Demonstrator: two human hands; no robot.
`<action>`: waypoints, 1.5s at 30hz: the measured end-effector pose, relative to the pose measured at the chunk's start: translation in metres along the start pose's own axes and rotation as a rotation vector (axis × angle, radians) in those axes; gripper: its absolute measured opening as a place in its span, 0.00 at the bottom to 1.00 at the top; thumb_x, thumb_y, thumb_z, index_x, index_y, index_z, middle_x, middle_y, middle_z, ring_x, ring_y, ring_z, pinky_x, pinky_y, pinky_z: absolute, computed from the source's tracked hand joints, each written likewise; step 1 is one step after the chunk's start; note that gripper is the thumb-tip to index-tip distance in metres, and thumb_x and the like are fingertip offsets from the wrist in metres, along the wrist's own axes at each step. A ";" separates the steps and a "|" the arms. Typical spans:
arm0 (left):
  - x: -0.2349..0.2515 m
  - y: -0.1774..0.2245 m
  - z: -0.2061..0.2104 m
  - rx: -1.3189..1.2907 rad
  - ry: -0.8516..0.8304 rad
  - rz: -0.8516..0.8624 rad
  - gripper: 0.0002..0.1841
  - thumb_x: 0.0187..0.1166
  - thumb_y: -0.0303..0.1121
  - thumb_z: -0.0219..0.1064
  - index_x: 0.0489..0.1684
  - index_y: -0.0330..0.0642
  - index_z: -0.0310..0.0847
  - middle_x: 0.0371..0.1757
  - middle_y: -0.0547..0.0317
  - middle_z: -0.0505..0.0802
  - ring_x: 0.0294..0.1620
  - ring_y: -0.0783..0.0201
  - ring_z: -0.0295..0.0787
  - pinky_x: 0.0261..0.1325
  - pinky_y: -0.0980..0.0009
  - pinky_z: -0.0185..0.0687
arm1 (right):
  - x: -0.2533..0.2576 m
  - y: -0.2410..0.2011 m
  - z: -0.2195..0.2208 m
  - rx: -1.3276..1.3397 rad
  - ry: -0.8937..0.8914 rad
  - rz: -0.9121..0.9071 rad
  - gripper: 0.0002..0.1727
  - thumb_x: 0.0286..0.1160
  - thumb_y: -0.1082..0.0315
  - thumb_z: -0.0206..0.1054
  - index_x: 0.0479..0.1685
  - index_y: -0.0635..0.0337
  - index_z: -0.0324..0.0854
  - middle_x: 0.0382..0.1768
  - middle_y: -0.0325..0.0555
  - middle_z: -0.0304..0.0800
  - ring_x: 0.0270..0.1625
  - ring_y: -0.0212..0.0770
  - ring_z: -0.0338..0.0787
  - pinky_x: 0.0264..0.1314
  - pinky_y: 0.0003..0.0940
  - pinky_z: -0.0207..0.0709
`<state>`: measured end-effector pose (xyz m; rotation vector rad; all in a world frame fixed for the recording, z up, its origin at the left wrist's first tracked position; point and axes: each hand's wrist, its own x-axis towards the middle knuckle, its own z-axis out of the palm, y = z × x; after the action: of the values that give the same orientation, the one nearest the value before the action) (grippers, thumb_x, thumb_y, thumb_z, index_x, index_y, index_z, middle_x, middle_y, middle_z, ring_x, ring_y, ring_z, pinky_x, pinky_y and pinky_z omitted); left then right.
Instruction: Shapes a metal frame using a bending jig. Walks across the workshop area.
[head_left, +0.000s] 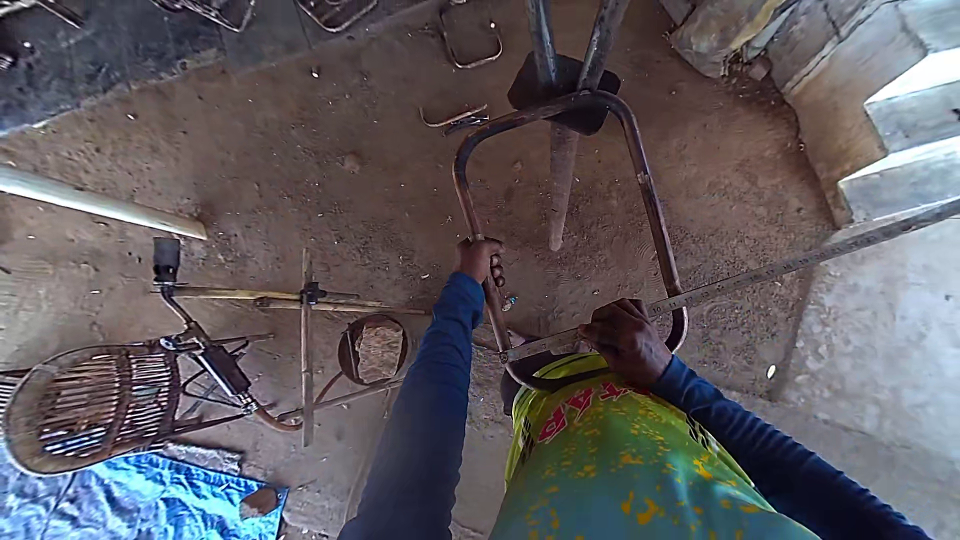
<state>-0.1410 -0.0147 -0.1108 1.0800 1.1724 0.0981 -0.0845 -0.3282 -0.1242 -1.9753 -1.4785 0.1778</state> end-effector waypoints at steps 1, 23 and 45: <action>0.000 0.000 0.001 0.002 -0.005 0.005 0.02 0.79 0.27 0.62 0.42 0.42 0.77 0.13 0.67 0.66 0.06 0.69 0.62 0.09 0.70 0.72 | -0.001 0.001 -0.001 0.001 0.004 0.002 0.11 0.82 0.56 0.66 0.49 0.37 0.96 0.46 0.34 0.90 0.56 0.38 0.85 0.66 0.47 0.73; -0.002 -0.005 0.001 0.039 -0.032 0.074 0.06 0.85 0.29 0.57 0.39 0.44 0.78 0.10 0.71 0.64 0.05 0.72 0.59 0.09 0.74 0.67 | 0.006 -0.012 -0.020 0.044 -0.172 0.094 0.11 0.83 0.58 0.65 0.49 0.45 0.95 0.49 0.45 0.92 0.59 0.49 0.86 0.67 0.51 0.73; -0.053 -0.056 -0.044 -0.845 0.297 0.441 0.08 0.85 0.25 0.53 0.34 0.41 0.73 0.12 0.65 0.76 0.12 0.67 0.76 0.23 0.67 0.84 | -0.013 0.043 -0.132 -0.175 0.434 0.263 0.20 0.80 0.54 0.68 0.61 0.57 0.91 0.51 0.54 0.92 0.49 0.45 0.93 0.52 0.45 0.89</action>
<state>-0.2241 -0.0468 -0.1132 0.5460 0.9729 1.0332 0.0077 -0.4015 -0.0492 -2.1718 -0.9836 -0.2633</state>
